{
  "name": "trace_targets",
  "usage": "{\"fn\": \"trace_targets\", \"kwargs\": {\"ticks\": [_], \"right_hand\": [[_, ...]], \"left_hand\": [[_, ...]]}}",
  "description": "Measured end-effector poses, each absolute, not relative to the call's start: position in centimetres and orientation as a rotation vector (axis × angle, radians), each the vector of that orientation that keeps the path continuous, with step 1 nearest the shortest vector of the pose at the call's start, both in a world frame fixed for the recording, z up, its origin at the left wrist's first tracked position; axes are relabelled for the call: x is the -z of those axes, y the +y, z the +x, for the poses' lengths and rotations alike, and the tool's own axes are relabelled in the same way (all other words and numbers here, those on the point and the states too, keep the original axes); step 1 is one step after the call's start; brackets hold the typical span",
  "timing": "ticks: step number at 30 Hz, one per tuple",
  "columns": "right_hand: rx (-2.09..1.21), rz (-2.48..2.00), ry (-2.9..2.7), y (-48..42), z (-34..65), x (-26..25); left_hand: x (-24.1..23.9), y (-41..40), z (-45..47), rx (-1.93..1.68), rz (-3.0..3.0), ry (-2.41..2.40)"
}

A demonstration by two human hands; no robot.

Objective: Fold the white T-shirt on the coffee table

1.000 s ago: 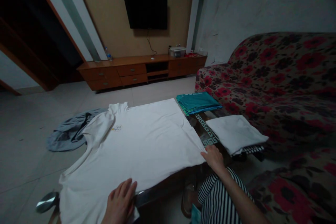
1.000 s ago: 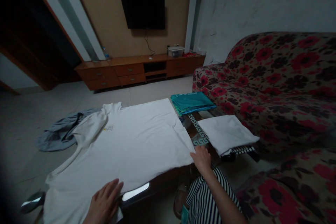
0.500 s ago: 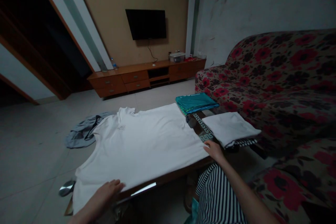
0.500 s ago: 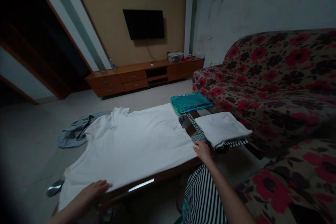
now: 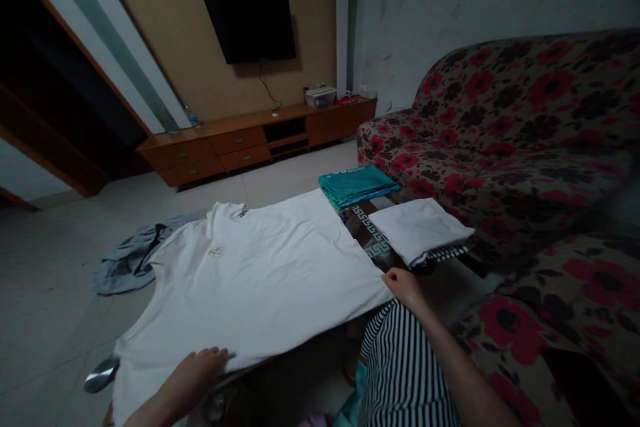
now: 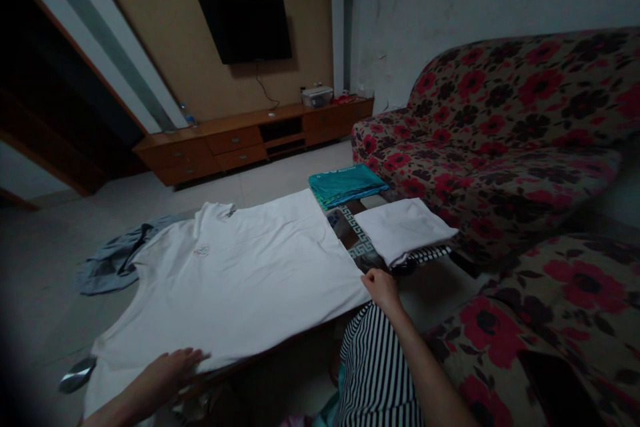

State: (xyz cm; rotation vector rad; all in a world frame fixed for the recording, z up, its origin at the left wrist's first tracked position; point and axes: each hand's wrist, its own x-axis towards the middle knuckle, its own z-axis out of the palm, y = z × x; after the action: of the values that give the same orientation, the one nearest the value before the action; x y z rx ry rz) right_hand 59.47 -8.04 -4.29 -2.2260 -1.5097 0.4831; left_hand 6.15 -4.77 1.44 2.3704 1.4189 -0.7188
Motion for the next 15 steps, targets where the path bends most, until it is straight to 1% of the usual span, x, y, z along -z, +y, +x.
{"fn": "trace_targets", "kwargs": {"ticks": [3, 6, 9, 12, 15], "right_hand": [[-0.508, -2.353, -1.468, -8.5, 59.7, 4.0], [-0.372, -2.4, -1.557, -7.9, 59.3, 2.9], [-0.29, -2.337, -1.623, -5.5, 58.4, 1.3], [-0.362, -2.337, -1.578, -1.7, 57.2, 0.0], [-0.452, -2.446, -1.467, 2.3, 56.4, -0.3]], "left_hand": [[-0.7, -4.6, 5.8, 0.693, 2.365, 1.401], [0.0, -4.6, 5.2, 0.694, 2.353, 1.4], [0.0, -4.9, 5.2, 0.786, 2.354, 1.415], [-1.4, -5.0, 7.5, 0.861, 2.366, 1.412], [-3.0, -4.6, 12.5, 0.755, 2.42, 1.391]]}}
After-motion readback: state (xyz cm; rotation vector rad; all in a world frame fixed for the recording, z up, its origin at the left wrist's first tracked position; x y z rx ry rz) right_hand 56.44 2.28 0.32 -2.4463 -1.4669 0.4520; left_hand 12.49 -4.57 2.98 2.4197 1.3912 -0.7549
